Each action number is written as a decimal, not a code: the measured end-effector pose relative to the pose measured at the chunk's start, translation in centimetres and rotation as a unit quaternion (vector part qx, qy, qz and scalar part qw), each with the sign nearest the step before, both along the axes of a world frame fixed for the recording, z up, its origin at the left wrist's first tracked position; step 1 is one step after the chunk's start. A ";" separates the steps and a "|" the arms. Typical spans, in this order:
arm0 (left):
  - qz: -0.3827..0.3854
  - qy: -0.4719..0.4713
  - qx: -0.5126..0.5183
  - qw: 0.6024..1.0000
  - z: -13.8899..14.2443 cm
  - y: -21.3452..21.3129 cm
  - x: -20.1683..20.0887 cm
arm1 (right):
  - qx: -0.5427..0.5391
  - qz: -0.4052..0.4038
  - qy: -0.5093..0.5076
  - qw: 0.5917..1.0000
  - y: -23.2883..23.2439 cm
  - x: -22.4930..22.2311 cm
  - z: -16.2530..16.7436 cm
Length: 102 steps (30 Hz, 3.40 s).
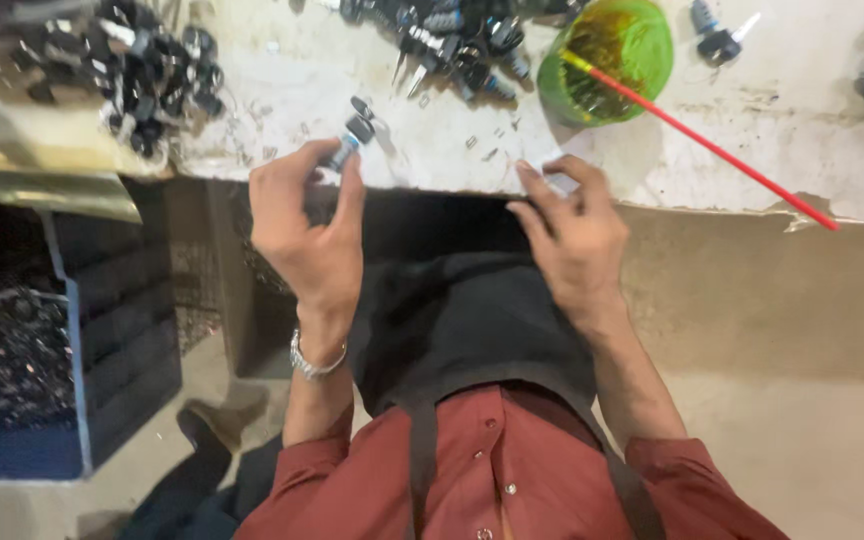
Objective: The person picks up small metal components one at a time from the workbench, holds each in one hand, and uses a long-handled brush to apply a yellow-green liquid coating from a green container onto the part. The person then places the coated component back on the bench and reaches for the next one.
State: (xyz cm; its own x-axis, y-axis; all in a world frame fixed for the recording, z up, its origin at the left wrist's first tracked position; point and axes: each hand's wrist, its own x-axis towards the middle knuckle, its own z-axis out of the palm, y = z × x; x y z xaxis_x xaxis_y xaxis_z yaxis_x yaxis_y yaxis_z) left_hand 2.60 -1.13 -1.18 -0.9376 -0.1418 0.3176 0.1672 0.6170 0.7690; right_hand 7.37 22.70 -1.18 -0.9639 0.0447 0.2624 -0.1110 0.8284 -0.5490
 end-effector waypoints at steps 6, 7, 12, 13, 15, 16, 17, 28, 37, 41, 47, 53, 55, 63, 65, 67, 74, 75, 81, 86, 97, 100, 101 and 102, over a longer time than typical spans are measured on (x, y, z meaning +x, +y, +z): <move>-0.079 -0.069 0.379 0.920 1.2 1.0 2.6 | -0.126 -0.038 0.017 0.991 -0.4 -1.4 -0.2; -0.092 -0.118 0.456 0.877 1.0 1.6 2.6 | -0.092 -0.011 0.033 0.995 -0.5 -1.8 -0.3; -0.151 -0.159 0.429 0.876 -0.6 4.1 3.2 | -0.029 0.015 0.043 0.999 -0.9 -1.8 -0.2; -0.155 -0.153 0.401 0.890 -0.9 4.3 3.2 | -0.034 0.013 0.042 0.998 -0.8 -1.7 -0.2; -0.161 -0.139 0.364 0.907 -1.2 4.5 3.2 | -0.053 0.016 0.042 0.998 -0.7 -1.6 -0.2; -0.165 -0.133 0.356 0.910 -1.2 4.6 3.1 | -0.064 0.018 0.044 0.997 -0.7 -1.6 -0.1; -0.170 -0.128 0.350 0.912 -1.1 4.7 3.1 | -0.073 0.019 0.045 0.996 -0.6 -1.6 -0.1; -0.196 -0.035 0.193 0.961 0.3 6.4 4.4 | -0.387 -0.033 -0.032 0.921 -1.3 1.4 1.4; -0.216 0.071 0.084 0.970 0.1 6.1 4.3 | -0.208 0.011 0.021 0.978 -0.9 2.0 1.9; -0.238 0.056 0.109 0.964 0.1 5.9 4.0 | -0.406 -0.093 -0.102 0.903 0.5 2.0 0.0; -0.232 -0.129 0.251 0.931 0.6 5.1 3.4 | -0.558 -0.195 0.063 0.804 3.3 0.0 -0.6; -0.203 -0.132 0.178 0.954 1.0 6.2 3.0 | -0.461 -0.143 0.132 0.866 5.1 -1.7 0.5; -0.202 -0.075 0.173 0.961 1.3 6.2 2.8 | -0.483 -0.166 0.156 0.845 5.5 -1.5 0.7; -0.157 -0.038 0.173 0.972 1.3 5.7 1.7 | -0.659 -0.199 0.051 0.723 4.6 3.9 -0.8; -0.159 -0.042 0.160 0.973 1.1 5.6 2.1 | -0.679 -0.191 0.039 0.708 4.6 5.0 -1.6; -0.159 -0.048 0.166 0.972 1.0 5.5 2.3 | -0.669 -0.178 0.049 0.720 4.8 5.8 -2.4; -0.166 -0.024 0.178 0.970 1.3 5.5 2.2 | -0.574 -0.189 0.111 0.789 5.9 5.0 -2.0; -0.156 -0.030 0.177 0.971 1.4 5.3 2.4 | -0.587 -0.200 0.141 0.771 6.4 4.4 -1.5; 0.041 0.035 -0.027 0.998 1.9 1.9 4.7 | -0.457 -0.165 0.043 0.873 6.4 0.6 -0.6; -0.123 0.098 -0.143 0.977 0.8 3.3 2.7 | -0.352 -0.125 -0.028 0.927 4.7 0.2 -0.5; -0.119 0.134 -0.072 0.981 -0.7 4.6 -4.8 | 0.165 0.024 -0.018 0.986 0.3 -0.1 -0.5; -0.021 0.034 0.189 0.981 0.0 3.6 -0.9 | 0.155 0.027 -0.035 0.987 0.4 -0.3 -0.2; -0.010 0.022 0.183 0.983 0.2 3.6 0.5 | 0.137 0.025 -0.031 0.990 0.3 -0.3 -0.1; 0.000 0.018 0.179 0.984 0.3 3.7 1.4 | 0.121 0.022 -0.021 0.992 0.2 -0.4 -0.1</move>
